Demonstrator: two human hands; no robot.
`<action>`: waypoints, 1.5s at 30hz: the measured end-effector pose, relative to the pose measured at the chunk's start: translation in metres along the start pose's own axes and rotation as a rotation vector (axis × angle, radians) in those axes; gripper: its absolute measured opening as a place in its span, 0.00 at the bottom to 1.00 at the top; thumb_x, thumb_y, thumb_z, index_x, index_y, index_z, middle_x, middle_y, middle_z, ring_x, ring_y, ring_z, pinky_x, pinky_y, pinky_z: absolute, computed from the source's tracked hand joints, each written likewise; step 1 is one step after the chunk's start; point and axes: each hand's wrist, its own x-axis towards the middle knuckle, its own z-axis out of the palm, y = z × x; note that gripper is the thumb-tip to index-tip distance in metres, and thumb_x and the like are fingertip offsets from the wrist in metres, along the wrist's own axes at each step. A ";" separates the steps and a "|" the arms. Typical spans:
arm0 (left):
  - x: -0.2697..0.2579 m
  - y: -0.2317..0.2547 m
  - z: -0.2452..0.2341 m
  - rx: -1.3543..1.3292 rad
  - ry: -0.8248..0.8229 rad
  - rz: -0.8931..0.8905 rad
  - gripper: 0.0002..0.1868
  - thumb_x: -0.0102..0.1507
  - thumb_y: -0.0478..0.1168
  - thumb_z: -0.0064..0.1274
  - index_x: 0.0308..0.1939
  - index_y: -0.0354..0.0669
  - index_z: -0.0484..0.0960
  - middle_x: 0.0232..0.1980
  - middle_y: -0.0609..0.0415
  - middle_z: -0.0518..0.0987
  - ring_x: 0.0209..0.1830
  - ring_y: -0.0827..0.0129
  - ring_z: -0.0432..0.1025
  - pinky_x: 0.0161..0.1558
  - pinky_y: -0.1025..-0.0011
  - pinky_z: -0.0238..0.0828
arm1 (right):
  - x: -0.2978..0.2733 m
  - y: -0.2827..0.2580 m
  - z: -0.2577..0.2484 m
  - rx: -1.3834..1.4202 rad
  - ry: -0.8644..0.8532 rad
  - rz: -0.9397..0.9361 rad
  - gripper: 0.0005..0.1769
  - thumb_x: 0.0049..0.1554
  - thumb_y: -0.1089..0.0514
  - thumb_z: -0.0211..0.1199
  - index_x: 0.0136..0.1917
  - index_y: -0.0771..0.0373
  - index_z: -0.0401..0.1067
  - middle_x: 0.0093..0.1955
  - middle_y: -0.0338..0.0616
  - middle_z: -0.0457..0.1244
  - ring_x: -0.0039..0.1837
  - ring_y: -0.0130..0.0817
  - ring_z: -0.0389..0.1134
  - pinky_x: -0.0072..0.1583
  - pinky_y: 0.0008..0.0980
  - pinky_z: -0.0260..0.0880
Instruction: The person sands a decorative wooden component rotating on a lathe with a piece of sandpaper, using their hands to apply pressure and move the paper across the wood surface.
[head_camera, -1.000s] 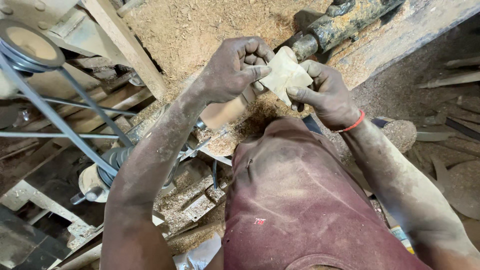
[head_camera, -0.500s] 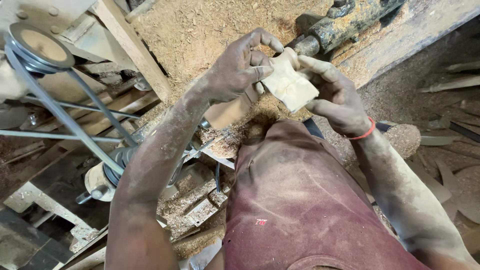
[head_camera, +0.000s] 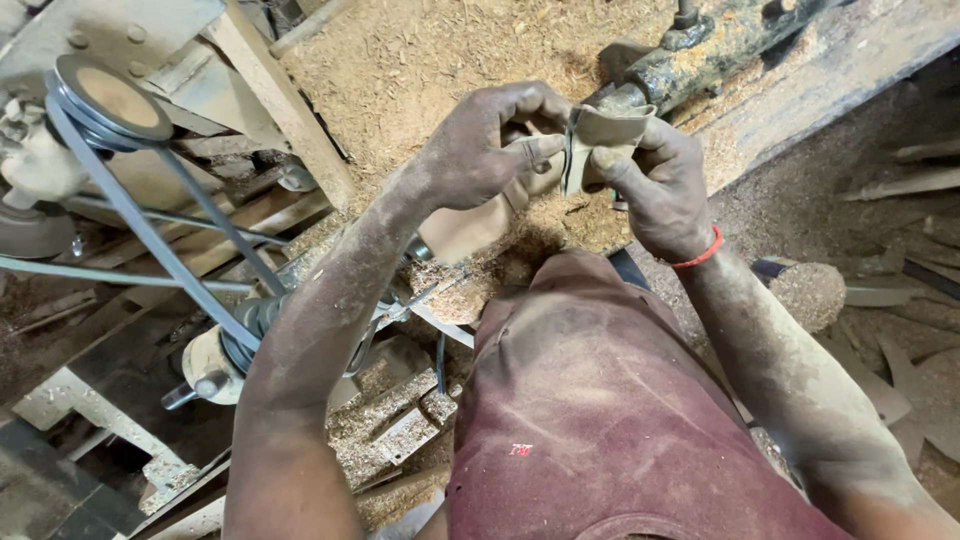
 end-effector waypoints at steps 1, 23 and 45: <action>0.000 0.001 -0.002 0.023 -0.008 -0.047 0.07 0.71 0.40 0.56 0.49 0.43 0.80 0.41 0.61 0.79 0.39 0.74 0.74 0.47 0.69 0.77 | 0.001 -0.002 0.002 -0.013 0.000 0.025 0.16 0.68 0.52 0.63 0.62 0.66 0.74 0.48 0.42 0.70 0.46 0.24 0.72 0.47 0.25 0.75; -0.003 0.028 0.003 -0.259 -0.063 -0.136 0.18 0.70 0.30 0.51 0.64 0.41 0.74 0.45 0.57 0.83 0.43 0.77 0.80 0.45 0.75 0.84 | 0.000 0.001 0.022 0.209 0.141 0.050 0.13 0.70 0.54 0.64 0.59 0.65 0.70 0.47 0.37 0.65 0.43 0.18 0.64 0.43 0.20 0.67; -0.003 0.033 -0.005 -0.064 -0.111 -0.128 0.36 0.64 0.26 0.51 0.76 0.48 0.61 0.47 0.53 0.88 0.51 0.68 0.83 0.54 0.65 0.81 | -0.017 0.043 -0.009 0.246 0.062 0.100 0.16 0.72 0.53 0.58 0.47 0.67 0.72 0.39 0.35 0.62 0.39 0.20 0.57 0.44 0.20 0.59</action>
